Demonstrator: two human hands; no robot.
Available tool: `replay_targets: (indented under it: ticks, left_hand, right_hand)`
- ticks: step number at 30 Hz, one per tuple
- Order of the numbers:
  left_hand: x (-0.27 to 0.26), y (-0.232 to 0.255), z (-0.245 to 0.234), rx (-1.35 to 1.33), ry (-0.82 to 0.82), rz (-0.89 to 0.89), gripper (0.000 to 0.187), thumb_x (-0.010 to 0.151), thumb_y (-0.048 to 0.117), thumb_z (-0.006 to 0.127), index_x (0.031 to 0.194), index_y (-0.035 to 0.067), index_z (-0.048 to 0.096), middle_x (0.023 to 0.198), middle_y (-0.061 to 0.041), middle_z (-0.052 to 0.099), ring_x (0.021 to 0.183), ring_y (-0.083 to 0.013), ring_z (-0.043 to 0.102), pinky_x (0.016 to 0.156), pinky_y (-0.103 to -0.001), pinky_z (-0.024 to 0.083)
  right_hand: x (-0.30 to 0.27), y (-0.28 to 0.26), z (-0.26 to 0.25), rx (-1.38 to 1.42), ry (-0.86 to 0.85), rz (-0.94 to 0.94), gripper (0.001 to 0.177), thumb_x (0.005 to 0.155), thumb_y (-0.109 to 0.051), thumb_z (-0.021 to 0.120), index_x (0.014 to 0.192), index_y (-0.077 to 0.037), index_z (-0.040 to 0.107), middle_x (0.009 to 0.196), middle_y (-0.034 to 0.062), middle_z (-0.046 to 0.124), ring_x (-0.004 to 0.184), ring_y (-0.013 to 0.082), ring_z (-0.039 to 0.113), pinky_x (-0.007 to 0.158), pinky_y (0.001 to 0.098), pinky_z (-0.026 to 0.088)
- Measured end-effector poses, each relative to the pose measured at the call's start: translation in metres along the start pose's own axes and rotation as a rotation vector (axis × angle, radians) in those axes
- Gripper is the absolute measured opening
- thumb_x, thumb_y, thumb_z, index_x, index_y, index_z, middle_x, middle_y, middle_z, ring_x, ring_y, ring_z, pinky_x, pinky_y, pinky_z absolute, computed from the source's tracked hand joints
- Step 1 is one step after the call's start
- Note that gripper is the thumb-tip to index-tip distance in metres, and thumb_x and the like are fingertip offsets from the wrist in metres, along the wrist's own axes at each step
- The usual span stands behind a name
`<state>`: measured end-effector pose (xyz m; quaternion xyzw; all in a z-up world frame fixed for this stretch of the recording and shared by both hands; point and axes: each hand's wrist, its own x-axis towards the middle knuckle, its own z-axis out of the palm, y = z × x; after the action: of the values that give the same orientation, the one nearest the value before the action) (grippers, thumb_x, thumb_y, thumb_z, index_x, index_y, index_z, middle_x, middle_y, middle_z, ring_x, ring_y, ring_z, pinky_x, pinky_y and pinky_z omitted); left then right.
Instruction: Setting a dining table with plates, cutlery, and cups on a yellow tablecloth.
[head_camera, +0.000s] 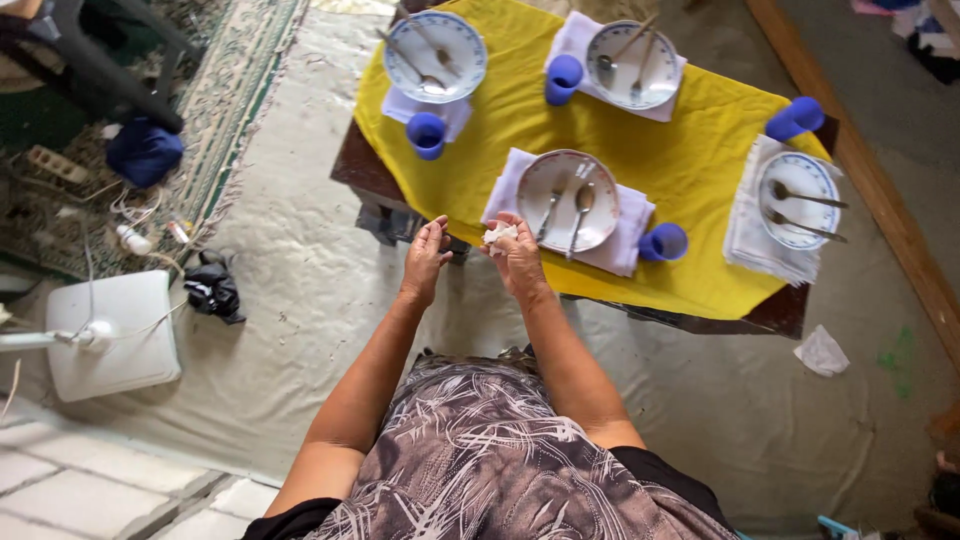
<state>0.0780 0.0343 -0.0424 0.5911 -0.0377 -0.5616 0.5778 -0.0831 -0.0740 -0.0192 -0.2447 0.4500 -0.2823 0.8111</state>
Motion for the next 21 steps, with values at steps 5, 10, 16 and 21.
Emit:
replay_targets:
  ticks: [5, 10, 16, 21]
  left_hand:
    - [-0.029, 0.034, -0.062, 0.015, 0.083, 0.005, 0.051, 0.105, 0.048, 0.047, 0.140, 0.013, 0.058, 0.132, -0.001, 0.059, 0.112, -0.0127, 0.054, 0.094, -0.033, 0.050]
    - [-0.045, 0.050, -0.117, -0.014, 0.174, 0.039, 0.051, 0.105, 0.048, 0.045, 0.139, 0.014, 0.058, 0.134, 0.000, 0.059, 0.114, -0.0118, 0.056, 0.095, -0.033, 0.050]
    - [-0.052, 0.055, -0.161, -0.102, 0.268, 0.079, 0.053, 0.106, 0.049, 0.046, 0.141, 0.012, 0.059, 0.136, -0.004, 0.058, 0.115, -0.0135, 0.053, 0.094, -0.033, 0.050]
    - [-0.044, 0.059, -0.186, -0.129, 0.309, 0.096, 0.053, 0.104, 0.049, 0.046, 0.139, 0.011, 0.059, 0.141, -0.003, 0.058, 0.114, -0.0140, 0.054, 0.092, -0.032, 0.049]
  right_hand:
    - [-0.008, 0.031, 0.067, -0.026, -0.116, 0.131, 0.049, 0.090, 0.005, 0.053, 0.135, -0.014, 0.049, 0.124, 0.0117, 0.063, 0.084, 0.0189, 0.067, 0.068, 0.0345, 0.057]
    - [0.024, 0.100, 0.080, -0.028, -0.275, 0.154, 0.040, 0.096, 0.004, 0.059, 0.135, -0.004, 0.053, 0.116, 0.0127, 0.061, 0.085, 0.0178, 0.064, 0.068, 0.0338, 0.053]
    - [0.020, 0.099, 0.149, -0.005, -0.301, 0.278, 0.049, 0.082, 0.006, 0.052, 0.129, -0.007, 0.053, 0.123, 0.0101, 0.062, 0.088, 0.0176, 0.064, 0.079, 0.0339, 0.052]
    - [0.041, 0.118, 0.183, -0.086, -0.342, 0.260, 0.050, 0.083, 0.011, 0.049, 0.130, -0.006, 0.048, 0.125, 0.0187, 0.062, 0.092, 0.0216, 0.063, 0.081, 0.0356, 0.052]
